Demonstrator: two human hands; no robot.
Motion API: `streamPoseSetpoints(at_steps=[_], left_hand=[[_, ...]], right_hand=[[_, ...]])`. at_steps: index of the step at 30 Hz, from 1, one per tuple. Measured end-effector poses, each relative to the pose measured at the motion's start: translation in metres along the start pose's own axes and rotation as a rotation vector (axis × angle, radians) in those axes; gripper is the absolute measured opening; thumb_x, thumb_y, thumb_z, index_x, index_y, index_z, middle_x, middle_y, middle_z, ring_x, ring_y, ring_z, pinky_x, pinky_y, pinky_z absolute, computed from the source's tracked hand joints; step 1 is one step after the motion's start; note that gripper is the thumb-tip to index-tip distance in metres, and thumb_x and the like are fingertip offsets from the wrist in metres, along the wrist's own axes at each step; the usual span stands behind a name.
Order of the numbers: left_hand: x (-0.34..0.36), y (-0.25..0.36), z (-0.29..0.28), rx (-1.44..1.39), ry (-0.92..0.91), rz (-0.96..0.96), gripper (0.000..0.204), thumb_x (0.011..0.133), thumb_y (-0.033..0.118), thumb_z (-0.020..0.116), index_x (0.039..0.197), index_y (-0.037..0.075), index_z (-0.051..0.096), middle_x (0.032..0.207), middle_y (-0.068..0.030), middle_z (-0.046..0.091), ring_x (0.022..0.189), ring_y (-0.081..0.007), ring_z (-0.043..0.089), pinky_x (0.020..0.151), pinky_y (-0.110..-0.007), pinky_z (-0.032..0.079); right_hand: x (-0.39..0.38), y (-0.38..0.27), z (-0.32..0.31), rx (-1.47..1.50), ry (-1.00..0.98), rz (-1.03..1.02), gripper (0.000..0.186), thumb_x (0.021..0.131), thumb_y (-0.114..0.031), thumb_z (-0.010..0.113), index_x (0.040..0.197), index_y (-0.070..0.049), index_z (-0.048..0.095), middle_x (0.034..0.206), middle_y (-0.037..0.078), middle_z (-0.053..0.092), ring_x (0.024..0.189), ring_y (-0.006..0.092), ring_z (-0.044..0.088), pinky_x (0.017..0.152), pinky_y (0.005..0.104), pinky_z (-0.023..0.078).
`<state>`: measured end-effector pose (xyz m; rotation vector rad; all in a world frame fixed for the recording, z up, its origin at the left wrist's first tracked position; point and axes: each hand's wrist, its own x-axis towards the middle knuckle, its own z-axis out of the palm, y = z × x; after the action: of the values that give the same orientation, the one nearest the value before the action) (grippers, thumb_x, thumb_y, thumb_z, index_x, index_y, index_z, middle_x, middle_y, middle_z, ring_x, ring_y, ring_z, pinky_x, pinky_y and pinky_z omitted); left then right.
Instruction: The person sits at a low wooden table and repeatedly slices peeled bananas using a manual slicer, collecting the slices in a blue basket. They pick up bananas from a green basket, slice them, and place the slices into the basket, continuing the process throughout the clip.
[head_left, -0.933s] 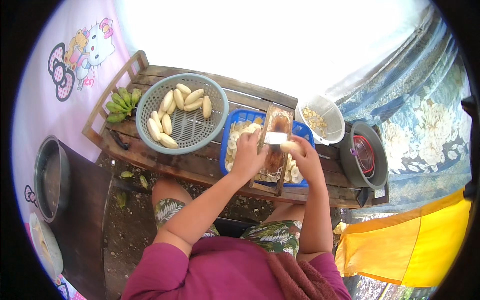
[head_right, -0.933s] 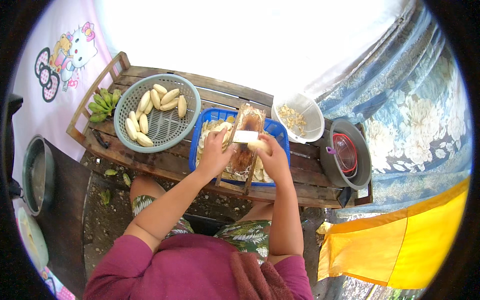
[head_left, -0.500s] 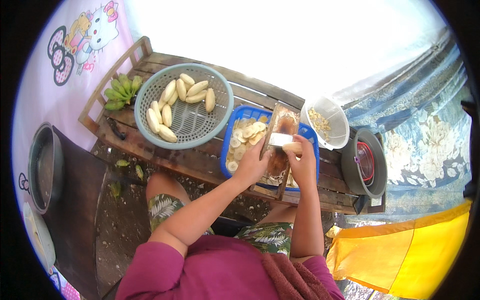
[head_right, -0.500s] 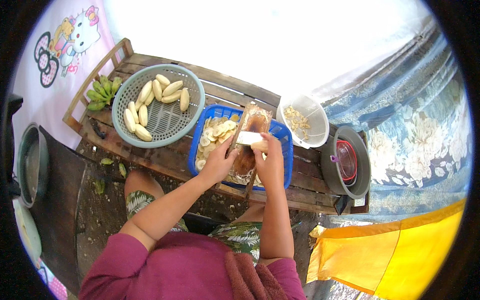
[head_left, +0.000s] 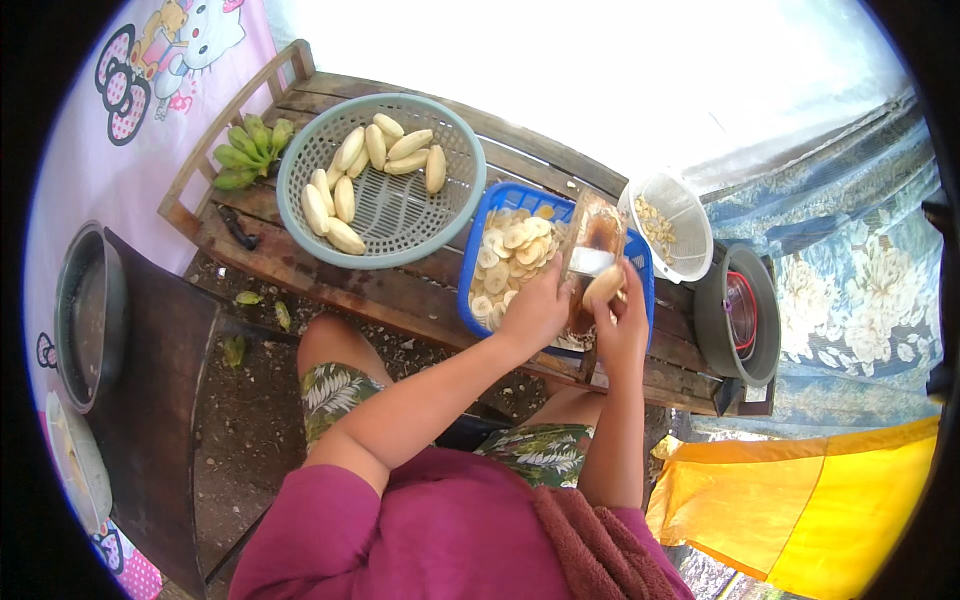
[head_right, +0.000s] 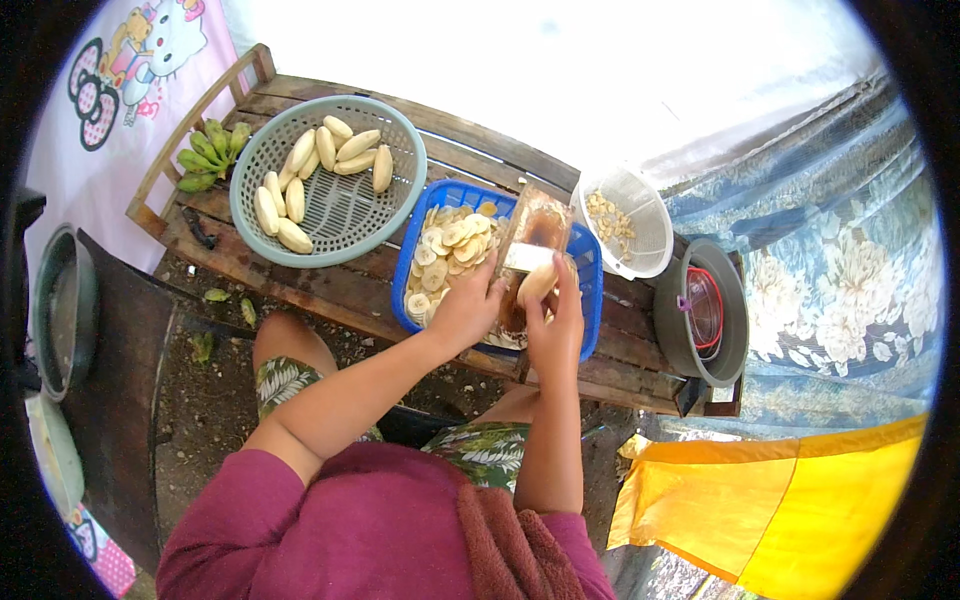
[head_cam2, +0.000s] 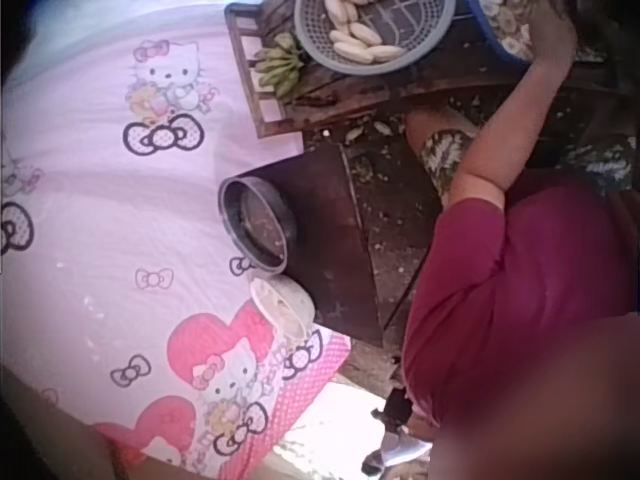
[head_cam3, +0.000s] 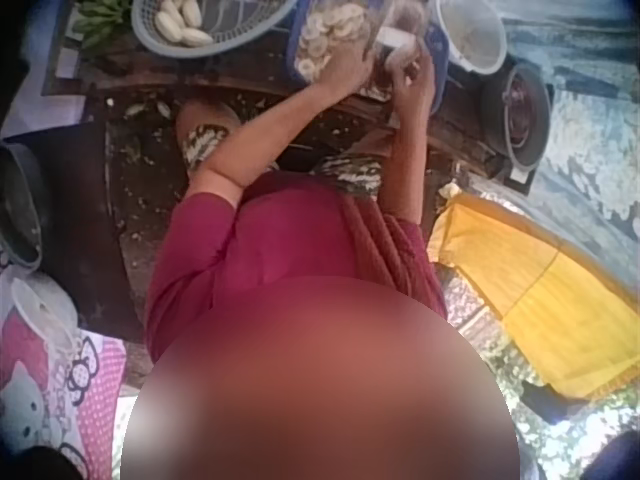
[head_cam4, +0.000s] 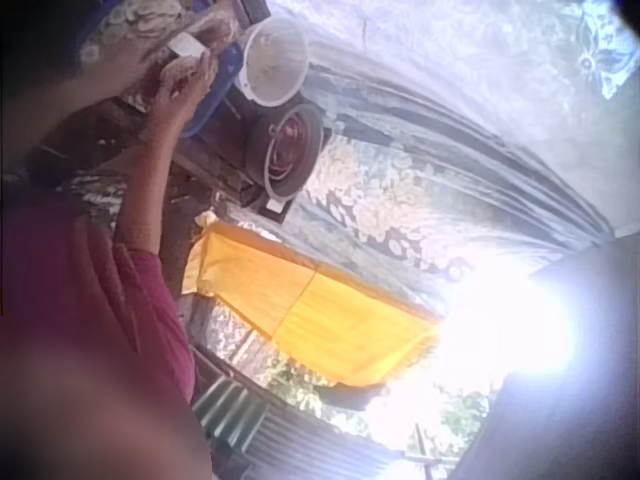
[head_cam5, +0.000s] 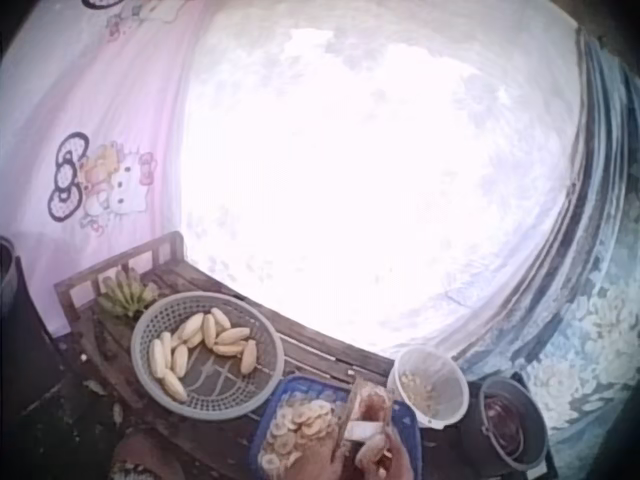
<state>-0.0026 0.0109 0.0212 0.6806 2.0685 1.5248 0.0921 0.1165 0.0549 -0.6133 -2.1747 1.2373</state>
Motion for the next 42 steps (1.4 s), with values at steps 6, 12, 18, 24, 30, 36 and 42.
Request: streamPoseSetpoints(at_steps=[6,12,18,24,30,36,42], left_hand=[[0.007,-0.003,0.018,-0.004,0.076,0.143,0.055,0.099,0.022,0.047,0.144,-0.007,0.037,0.114,-0.0334,0.060,0.107,-0.0453,0.058,0.091,-0.048,0.046],[0.012,-0.003,0.023,-0.051,0.035,0.079,0.055,0.100,0.020,0.047,0.147,-0.005,0.034,0.128,-0.0321,0.056,0.118,-0.0405,0.056,0.100,-0.041,0.043],[0.010,0.002,0.018,-0.055,0.053,0.090,0.055,0.100,0.022,0.050,0.146,-0.004,0.037,0.130,-0.0313,0.056,0.121,-0.0389,0.056,0.101,-0.039,0.043],[0.011,-0.005,0.022,-0.050,0.088,0.171,0.058,0.098,0.022,0.048,0.147,-0.006,0.033,0.124,-0.0346,0.056,0.117,-0.0439,0.055,0.100,-0.043,0.043],[0.010,0.000,0.020,-0.056,0.042,0.055,0.055,0.099,0.023,0.051,0.146,-0.002,0.037,0.119,-0.0314,0.061,0.106,-0.0370,0.063,0.093,-0.039,0.046],[0.012,-0.008,0.023,-0.090,0.084,0.161,0.058,0.098,0.021,0.048,0.147,-0.006,0.033,0.121,-0.0338,0.058,0.115,-0.0439,0.057,0.096,-0.043,0.045],[0.011,-0.006,0.023,-0.106,0.029,0.090,0.058,0.098,0.022,0.049,0.147,-0.005,0.033,0.121,-0.0357,0.057,0.115,-0.0443,0.056,0.097,-0.043,0.044]], right_hand=[[-0.017,0.018,-0.018,0.033,0.038,0.051,0.058,0.087,0.009,0.060,0.138,-0.002,0.036,0.131,0.017,0.051,0.119,0.0263,0.058,0.098,0.0347,0.049],[0.068,0.047,-0.012,-0.186,0.095,-0.151,0.056,0.087,0.002,0.064,0.136,-0.002,0.037,0.123,0.018,0.056,0.110,0.0251,0.061,0.091,0.0344,0.051],[0.076,0.036,-0.013,-0.078,0.065,-0.073,0.057,0.088,0.002,0.064,0.138,-0.004,0.038,0.125,0.019,0.057,0.111,0.0260,0.062,0.094,0.0351,0.050],[-0.011,0.026,-0.015,-0.211,-0.027,-0.132,0.054,0.086,0.006,0.063,0.136,-0.004,0.044,0.136,0.016,0.054,0.121,0.0262,0.057,0.100,0.0366,0.047],[0.098,0.047,-0.005,-0.187,0.128,-0.134,0.050,0.088,-0.002,0.064,0.135,-0.006,0.045,0.116,0.023,0.063,0.108,0.0346,0.063,0.091,0.0392,0.049],[0.006,0.030,-0.015,-0.170,0.053,-0.149,0.054,0.085,0.003,0.066,0.135,-0.007,0.047,0.129,0.020,0.059,0.119,0.0345,0.060,0.098,0.0396,0.047],[0.050,0.040,-0.013,-0.235,0.075,-0.262,0.050,0.088,-0.001,0.064,0.135,-0.004,0.048,0.128,0.023,0.059,0.119,0.0377,0.059,0.097,0.0392,0.047]])
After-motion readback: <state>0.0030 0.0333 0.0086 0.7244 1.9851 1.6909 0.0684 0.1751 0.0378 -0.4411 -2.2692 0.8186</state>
